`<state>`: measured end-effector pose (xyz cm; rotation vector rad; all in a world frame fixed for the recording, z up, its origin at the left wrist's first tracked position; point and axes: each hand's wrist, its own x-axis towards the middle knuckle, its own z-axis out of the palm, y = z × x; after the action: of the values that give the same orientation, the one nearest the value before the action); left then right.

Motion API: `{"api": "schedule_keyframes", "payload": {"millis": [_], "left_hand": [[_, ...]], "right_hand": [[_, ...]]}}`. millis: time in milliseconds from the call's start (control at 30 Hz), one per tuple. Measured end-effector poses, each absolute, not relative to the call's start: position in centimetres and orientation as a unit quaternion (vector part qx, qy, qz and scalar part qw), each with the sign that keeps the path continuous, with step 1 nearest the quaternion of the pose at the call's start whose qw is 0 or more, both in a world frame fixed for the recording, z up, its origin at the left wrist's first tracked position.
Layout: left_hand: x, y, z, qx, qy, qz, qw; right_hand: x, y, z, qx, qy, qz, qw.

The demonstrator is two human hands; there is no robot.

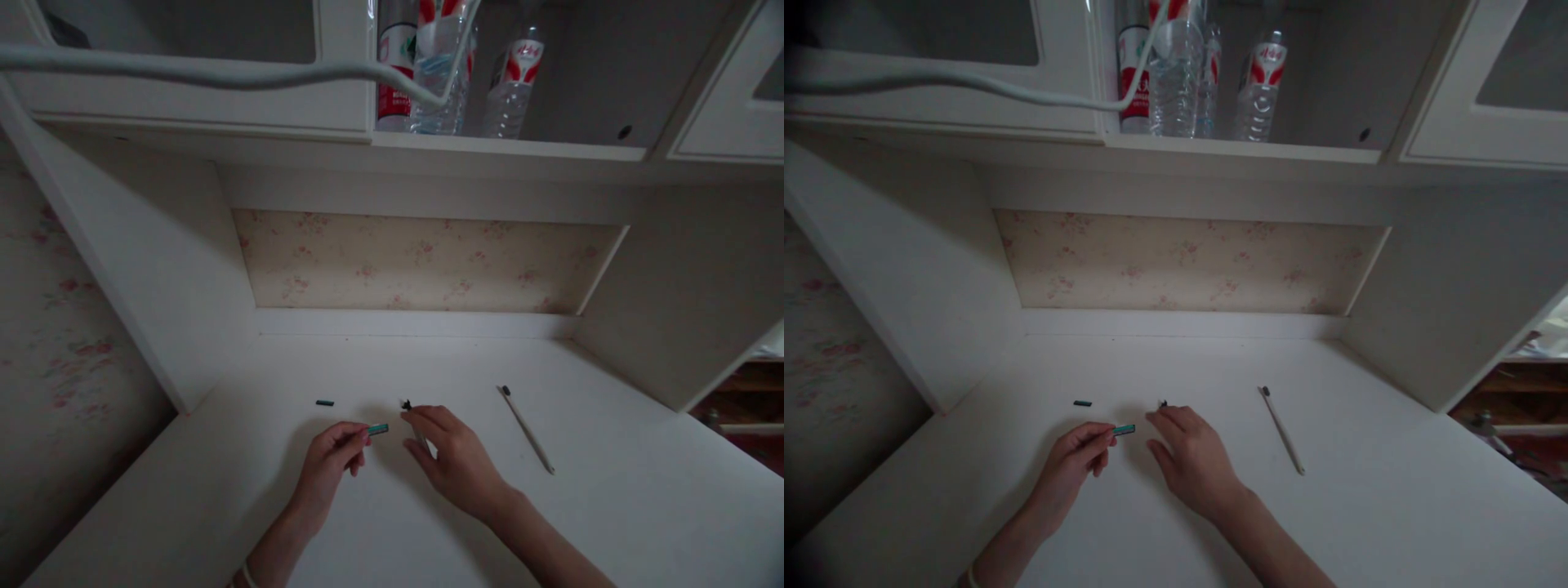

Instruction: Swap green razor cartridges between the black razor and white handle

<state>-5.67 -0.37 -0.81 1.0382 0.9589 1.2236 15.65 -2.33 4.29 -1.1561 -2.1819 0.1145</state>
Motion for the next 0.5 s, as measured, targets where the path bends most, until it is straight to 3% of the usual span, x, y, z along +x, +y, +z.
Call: {"api": "schedule_keyframes", "payload": {"millis": [333, 500], "left_hand": [[-6.0, -0.7, 0.3, 0.455, 0.402, 0.49, 0.625], [-5.6, -1.0, 0.9, 0.467, 0.413, 0.476, 0.621]], "right_hand": [[12.9, -2.2, 3.0, -0.368, -0.878, -0.005, 0.305], [13.8, -2.5, 2.5, -0.385, -0.858, 0.043, 0.338]]}}
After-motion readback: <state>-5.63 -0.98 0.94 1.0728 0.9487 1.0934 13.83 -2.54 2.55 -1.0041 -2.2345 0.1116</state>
